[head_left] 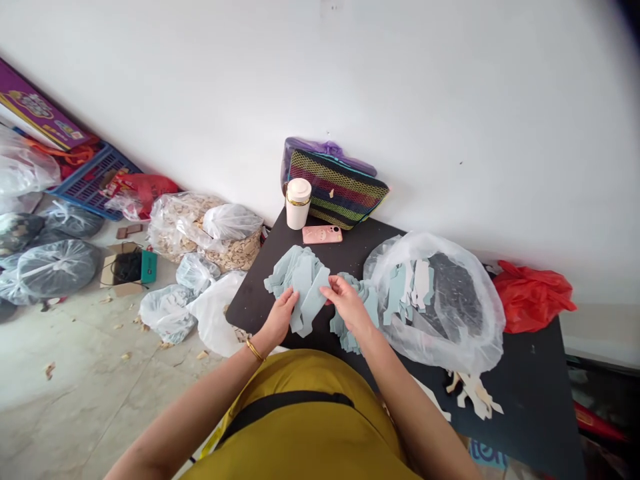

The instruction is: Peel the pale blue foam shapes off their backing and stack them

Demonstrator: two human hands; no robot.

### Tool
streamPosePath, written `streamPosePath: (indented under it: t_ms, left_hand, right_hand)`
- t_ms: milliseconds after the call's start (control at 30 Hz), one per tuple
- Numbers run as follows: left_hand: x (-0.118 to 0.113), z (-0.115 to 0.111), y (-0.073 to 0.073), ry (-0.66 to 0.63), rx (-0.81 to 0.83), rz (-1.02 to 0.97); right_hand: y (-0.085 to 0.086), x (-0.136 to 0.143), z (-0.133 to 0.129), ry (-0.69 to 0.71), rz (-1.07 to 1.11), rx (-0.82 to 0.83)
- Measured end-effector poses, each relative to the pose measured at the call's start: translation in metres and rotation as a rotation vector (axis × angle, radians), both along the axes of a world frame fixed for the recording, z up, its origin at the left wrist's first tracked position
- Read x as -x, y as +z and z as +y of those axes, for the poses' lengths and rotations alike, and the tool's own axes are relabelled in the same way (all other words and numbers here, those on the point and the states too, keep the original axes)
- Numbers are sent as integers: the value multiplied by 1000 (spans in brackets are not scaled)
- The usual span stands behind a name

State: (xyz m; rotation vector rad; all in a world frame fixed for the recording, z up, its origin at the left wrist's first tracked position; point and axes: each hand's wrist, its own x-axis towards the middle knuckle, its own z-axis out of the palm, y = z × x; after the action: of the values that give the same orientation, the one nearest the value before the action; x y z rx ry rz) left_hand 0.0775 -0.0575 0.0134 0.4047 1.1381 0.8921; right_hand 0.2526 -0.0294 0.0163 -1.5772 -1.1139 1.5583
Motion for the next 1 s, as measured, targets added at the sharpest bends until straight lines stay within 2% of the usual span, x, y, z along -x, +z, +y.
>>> streamPosePath:
  t_ms: [100, 233, 333, 433, 500, 567, 667, 733, 800, 900, 1000]
  left_hand:
    - [19, 6, -2, 111, -44, 80]
    - [45, 9, 6, 139, -48, 124]
    - [52, 7, 14, 127, -36, 136]
    - [47, 1, 15, 116, -46, 134]
    - [39, -4, 12, 103, -89, 153]
    - [28, -9, 6, 50, -145, 215]
    - [11, -15, -1, -97, -206, 399]
    - [0, -18, -3, -222, -243, 502]
    - [-9, -20, 0, -386, -302, 526]
    - [-23, -23, 2, -611, -358, 433]
    - [-34, -23, -5, -696, -313, 408]
  right_hand:
    - [-17, 0, 10, -40, -17, 15]
    - [-48, 21, 31, -21, -277, -115]
    - [-59, 38, 42, -33, -384, -210]
    - [-52, 43, 42, -46, -517, -391]
    - [-40, 42, 34, -5, -476, -440]
    - [-26, 40, 22, 51, -299, -355]
    - [-12, 37, 0, 85, -43, -204]
    - [-7, 27, -14, 26, 33, -166]
    - [-5, 5, -30, -90, 30, -149]
    - [-5, -51, -55, -229, -106, -139]
    - [-10, -107, -70, -280, -336, -110]
